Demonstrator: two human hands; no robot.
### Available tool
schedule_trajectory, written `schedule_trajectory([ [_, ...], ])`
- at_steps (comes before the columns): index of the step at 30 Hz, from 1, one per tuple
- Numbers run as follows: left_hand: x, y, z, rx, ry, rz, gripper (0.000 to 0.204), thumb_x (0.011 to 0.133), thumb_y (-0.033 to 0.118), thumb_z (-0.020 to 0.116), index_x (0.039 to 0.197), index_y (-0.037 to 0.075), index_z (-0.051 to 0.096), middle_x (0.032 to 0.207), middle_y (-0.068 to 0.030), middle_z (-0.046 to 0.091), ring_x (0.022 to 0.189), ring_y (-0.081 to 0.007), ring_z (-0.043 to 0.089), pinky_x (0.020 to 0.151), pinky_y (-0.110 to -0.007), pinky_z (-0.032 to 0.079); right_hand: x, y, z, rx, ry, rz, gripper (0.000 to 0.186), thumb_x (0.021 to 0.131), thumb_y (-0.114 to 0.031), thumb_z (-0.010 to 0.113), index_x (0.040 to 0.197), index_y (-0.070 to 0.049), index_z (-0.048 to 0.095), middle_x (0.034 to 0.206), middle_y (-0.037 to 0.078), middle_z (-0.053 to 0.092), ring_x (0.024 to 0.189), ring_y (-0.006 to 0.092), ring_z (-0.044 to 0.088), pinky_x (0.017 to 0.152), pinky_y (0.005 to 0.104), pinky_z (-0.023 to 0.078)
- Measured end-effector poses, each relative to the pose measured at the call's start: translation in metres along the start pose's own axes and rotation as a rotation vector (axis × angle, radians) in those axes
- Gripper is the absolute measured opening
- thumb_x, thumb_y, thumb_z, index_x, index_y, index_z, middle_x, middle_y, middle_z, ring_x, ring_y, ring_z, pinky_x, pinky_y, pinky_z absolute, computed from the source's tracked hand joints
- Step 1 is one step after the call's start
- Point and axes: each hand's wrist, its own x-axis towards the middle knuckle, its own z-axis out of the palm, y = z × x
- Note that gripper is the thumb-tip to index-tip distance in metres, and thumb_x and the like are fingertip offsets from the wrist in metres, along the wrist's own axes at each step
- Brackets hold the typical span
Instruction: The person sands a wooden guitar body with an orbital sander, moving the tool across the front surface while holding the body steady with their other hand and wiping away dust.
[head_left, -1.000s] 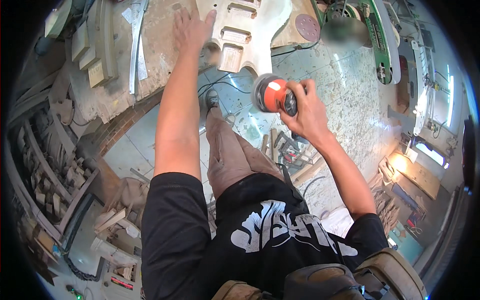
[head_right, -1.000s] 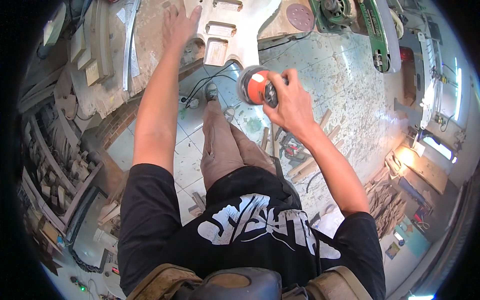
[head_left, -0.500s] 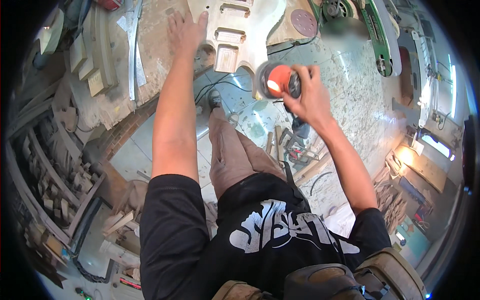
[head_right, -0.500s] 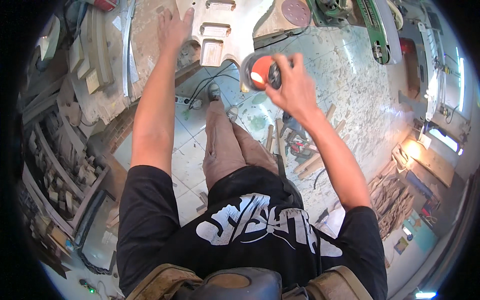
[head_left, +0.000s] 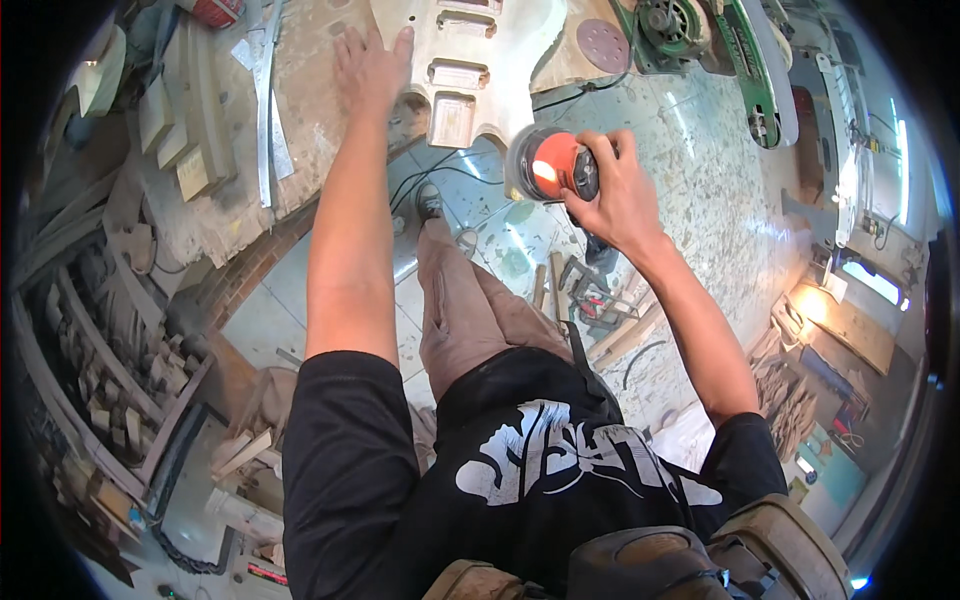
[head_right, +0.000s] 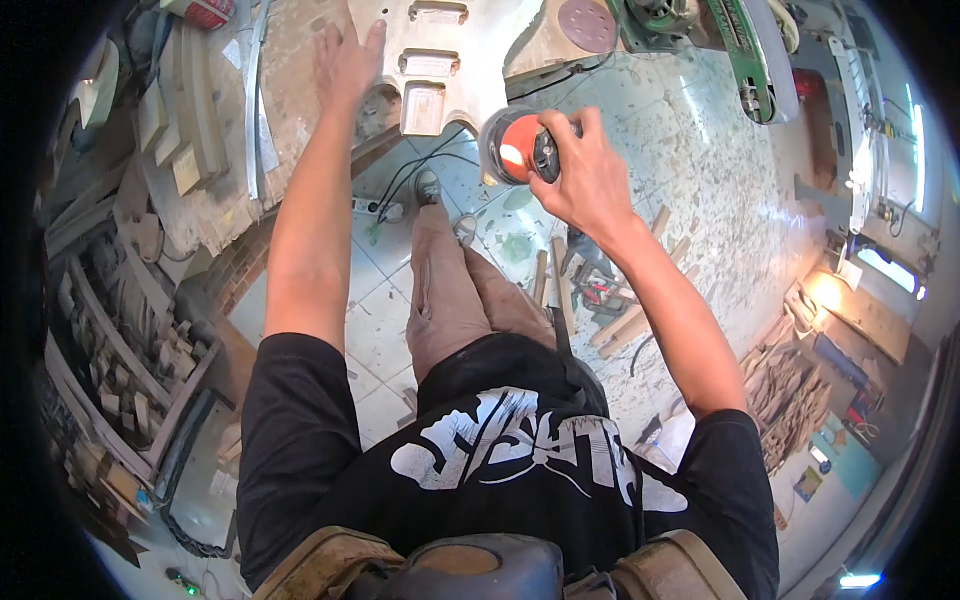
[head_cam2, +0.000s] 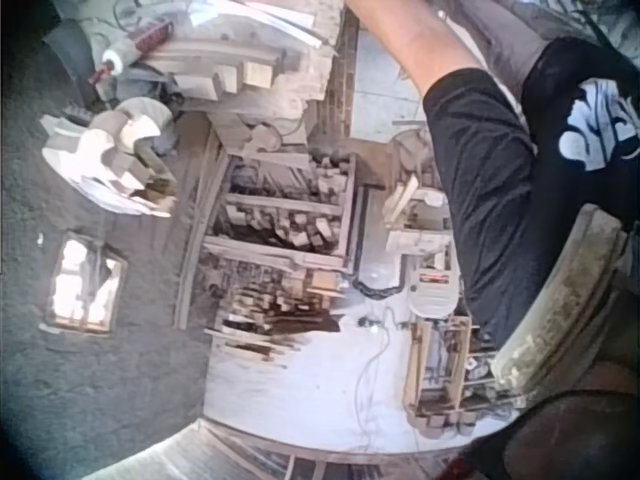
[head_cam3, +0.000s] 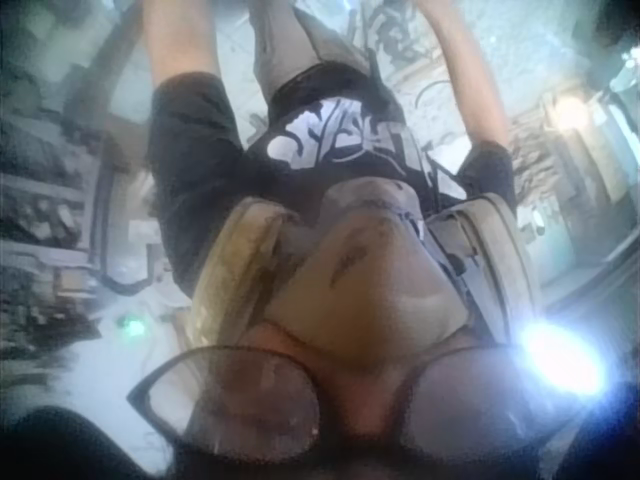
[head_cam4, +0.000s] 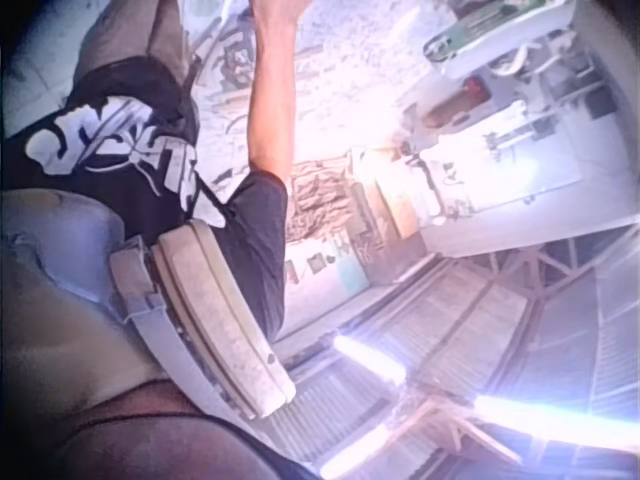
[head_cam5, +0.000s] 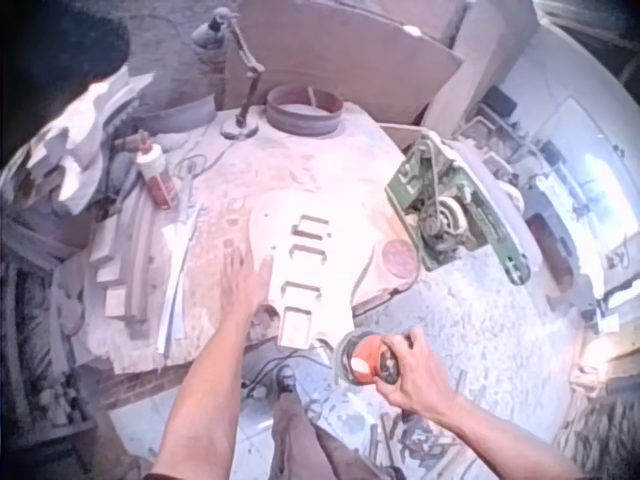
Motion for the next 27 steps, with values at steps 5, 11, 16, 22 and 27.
schedule_trajectory([
  [5, 0.0, 0.001, -0.001, 0.032, -0.019, -0.007, 0.088, 0.105, 0.072, 0.032, 0.166, 0.009, 0.039, 0.176, -0.0203, 0.023, 0.165, -0.0384, 0.015, 0.134, -0.049, 0.013, -0.021, -0.012, 0.002, -0.041, -0.095, -0.096, 0.063, 0.075, -0.016, 0.083, 0.133, -0.015, 0.058, 0.12, 0.023, 0.053, 0.101, 0.0468, 0.066, 0.075, 0.0541, 0.058],
  [11, 0.002, 0.0, -0.001, 0.046, -0.032, -0.005, 0.088, 0.105, 0.072, 0.032, 0.166, 0.009, 0.039, 0.176, -0.0201, 0.024, 0.165, -0.038, 0.015, 0.134, -0.049, 0.013, 0.003, -0.006, 0.003, -0.036, -0.003, 0.007, 0.065, 0.077, -0.016, 0.083, 0.136, -0.017, 0.056, 0.122, 0.024, 0.053, 0.099, 0.0483, 0.067, 0.074, 0.0548, 0.059],
  [16, -0.002, 0.005, -0.003, 0.001, -0.012, -0.004, 0.089, 0.104, 0.073, 0.033, 0.167, 0.01, 0.037, 0.176, -0.0202, 0.024, 0.164, -0.039, 0.015, 0.134, -0.049, 0.014, -0.028, -0.017, 0.008, -0.059, -0.088, -0.074, 0.064, 0.078, -0.019, 0.083, 0.136, -0.016, 0.056, 0.121, 0.024, 0.053, 0.099, 0.0482, 0.067, 0.076, 0.0548, 0.058],
  [22, 0.002, -0.001, 0.0, 0.0, 0.019, 0.013, 0.088, 0.104, 0.071, 0.035, 0.166, 0.009, 0.04, 0.175, -0.0211, 0.027, 0.163, -0.0397, 0.018, 0.133, -0.051, 0.016, 0.006, -0.01, 0.003, 0.01, 0.006, 0.019, 0.058, 0.08, -0.022, 0.082, 0.133, -0.015, 0.057, 0.117, 0.023, 0.054, 0.096, 0.0485, 0.067, 0.077, 0.0555, 0.056],
  [27, 0.0, 0.005, 0.0, 0.028, 0.017, 0.01, 0.087, 0.105, 0.071, 0.034, 0.163, 0.008, 0.045, 0.174, -0.0213, 0.028, 0.163, -0.0393, 0.019, 0.132, -0.05, 0.017, -0.024, -0.007, -0.004, 0.005, -0.112, -0.003, 0.058, 0.08, -0.022, 0.082, 0.132, -0.013, 0.058, 0.118, 0.023, 0.054, 0.092, 0.0477, 0.068, 0.077, 0.0545, 0.057],
])
